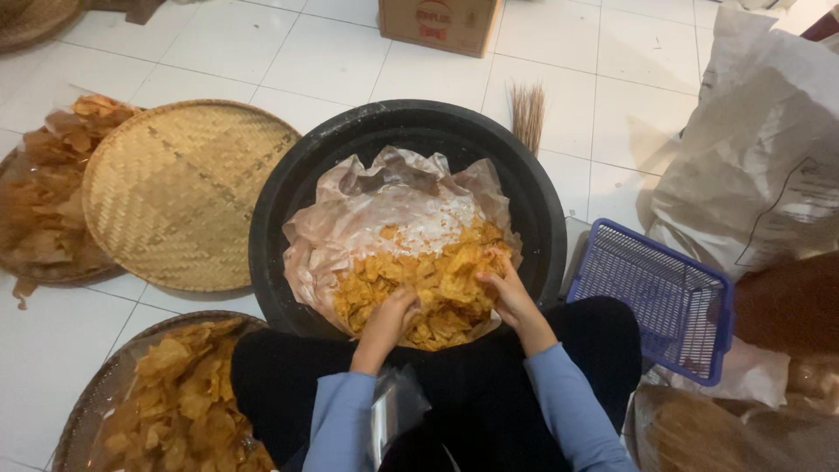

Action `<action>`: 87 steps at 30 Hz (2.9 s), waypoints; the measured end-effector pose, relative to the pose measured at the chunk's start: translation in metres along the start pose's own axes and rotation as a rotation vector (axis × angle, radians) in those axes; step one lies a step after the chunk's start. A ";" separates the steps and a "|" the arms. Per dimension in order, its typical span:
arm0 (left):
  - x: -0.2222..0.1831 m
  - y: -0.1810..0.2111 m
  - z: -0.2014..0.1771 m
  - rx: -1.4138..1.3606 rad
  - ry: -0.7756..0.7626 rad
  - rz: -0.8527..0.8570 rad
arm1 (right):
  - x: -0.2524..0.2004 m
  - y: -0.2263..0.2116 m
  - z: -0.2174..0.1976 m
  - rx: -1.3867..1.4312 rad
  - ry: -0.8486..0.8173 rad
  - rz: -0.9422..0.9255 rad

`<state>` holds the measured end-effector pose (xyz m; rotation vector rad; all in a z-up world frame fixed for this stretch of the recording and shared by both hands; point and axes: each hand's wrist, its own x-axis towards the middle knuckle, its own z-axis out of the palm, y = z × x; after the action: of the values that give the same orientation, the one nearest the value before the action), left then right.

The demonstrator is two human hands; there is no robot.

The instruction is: The person sits on the floor and repeatedly scoops dried food pieces from a large black basin into plastic bags. They place the filled bags onto a digital scale to weigh them before setting them aside.

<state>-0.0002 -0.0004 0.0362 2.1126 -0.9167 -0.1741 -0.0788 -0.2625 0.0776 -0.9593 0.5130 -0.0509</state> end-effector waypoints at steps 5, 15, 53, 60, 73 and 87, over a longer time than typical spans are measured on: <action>0.004 0.020 -0.018 0.011 -0.028 -0.054 | -0.005 -0.002 0.006 0.097 -0.094 0.006; 0.009 0.038 -0.029 -0.156 0.023 0.073 | -0.007 -0.013 0.004 0.205 -0.138 -0.077; 0.015 0.022 0.026 0.080 -0.137 -0.054 | -0.008 0.001 0.007 -1.218 -0.331 -0.583; 0.016 0.024 0.024 0.072 -0.139 -0.057 | -0.005 0.007 0.008 -1.277 -0.318 -0.597; 0.015 0.028 0.022 0.052 -0.163 -0.062 | 0.000 0.016 0.009 -1.364 -0.281 -0.599; 0.018 0.031 0.019 -0.018 -0.124 -0.078 | -0.017 -0.009 0.024 -1.263 0.001 -0.757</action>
<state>-0.0123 -0.0371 0.0489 2.1414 -0.9020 -0.3559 -0.0814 -0.2442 0.1025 -2.3555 0.0966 -0.4449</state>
